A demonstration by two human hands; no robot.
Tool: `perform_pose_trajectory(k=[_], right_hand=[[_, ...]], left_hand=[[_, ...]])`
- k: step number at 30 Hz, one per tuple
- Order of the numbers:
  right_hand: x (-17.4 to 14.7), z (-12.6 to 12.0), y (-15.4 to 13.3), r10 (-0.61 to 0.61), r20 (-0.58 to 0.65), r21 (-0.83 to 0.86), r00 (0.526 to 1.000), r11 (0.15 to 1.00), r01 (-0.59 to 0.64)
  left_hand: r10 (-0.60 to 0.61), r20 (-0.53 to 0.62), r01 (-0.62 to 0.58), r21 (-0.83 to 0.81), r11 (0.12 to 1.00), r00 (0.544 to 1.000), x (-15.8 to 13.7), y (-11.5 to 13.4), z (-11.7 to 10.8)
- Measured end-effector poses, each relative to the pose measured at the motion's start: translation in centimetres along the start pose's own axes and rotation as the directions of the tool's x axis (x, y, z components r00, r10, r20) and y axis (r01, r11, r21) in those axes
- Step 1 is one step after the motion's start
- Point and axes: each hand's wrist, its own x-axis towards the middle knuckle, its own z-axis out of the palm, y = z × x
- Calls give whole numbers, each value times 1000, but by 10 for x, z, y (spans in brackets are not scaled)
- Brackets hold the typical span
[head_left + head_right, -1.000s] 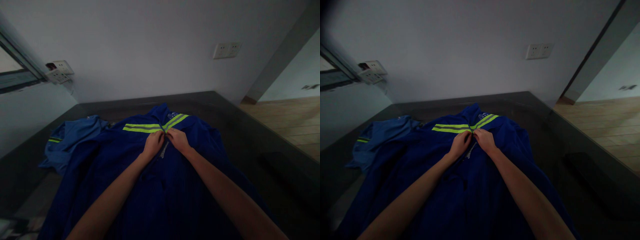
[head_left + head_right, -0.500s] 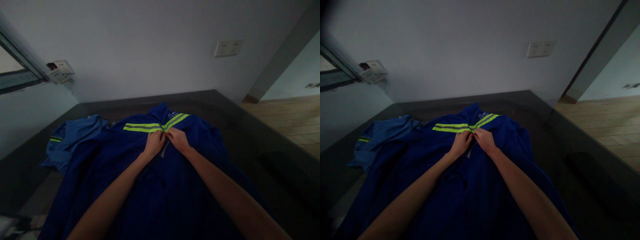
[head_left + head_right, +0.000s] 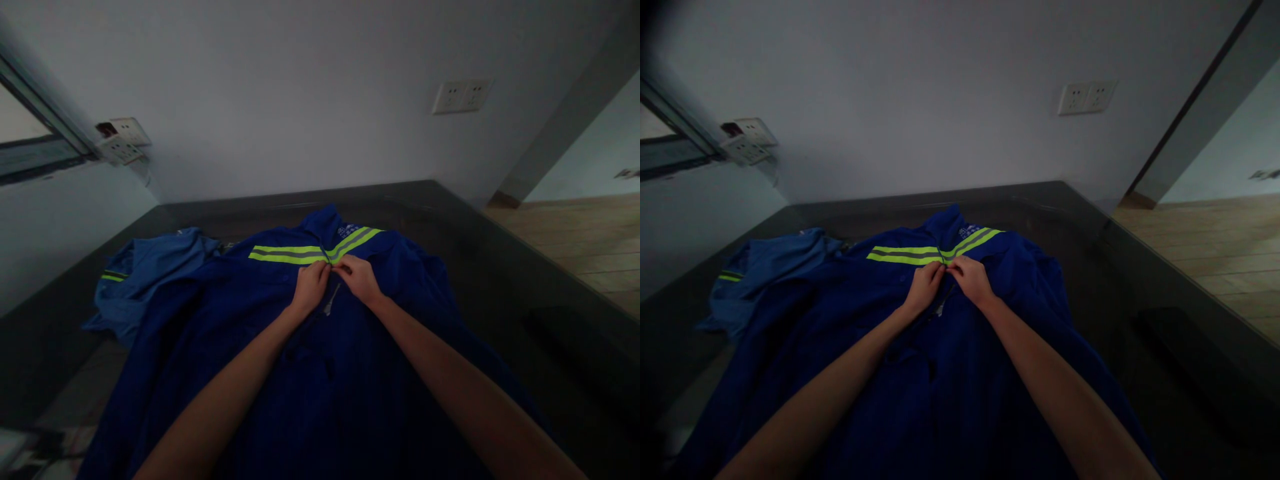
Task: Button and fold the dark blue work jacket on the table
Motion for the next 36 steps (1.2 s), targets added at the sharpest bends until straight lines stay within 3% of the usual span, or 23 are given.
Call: perform_pose_trajectory(k=[5, 11, 16, 23, 32, 36], right_hand=[[2, -2, -2, 38, -31, 93, 999, 995, -35], [3, -1, -5, 169, -55, 253, 984, 956, -150], [4, 2, -3, 329, -4, 411, 944, 861, -299], [6, 9, 4, 524, 57, 551, 850, 693, -465], [7, 7, 3, 587, 130, 609, 799, 589, -531], [7, 6, 1, 589, 134, 593, 797, 596, -541]], left_hand=[[-15, -21, 14, -72, 997, 1000, 0, -1, -1], [-5, -24, 6, 30, 1000, 1000, -1, 3, -5], [15, -28, -10, 160, 987, 1000, -1, 6, -5], [82, 12, -82, 272, 959, 997, -2, 7, -6], [54, -36, -45, 228, 973, 998, -3, 6, -5], [29, -74, -16, 174, 985, 997, -1, 4, -4]])
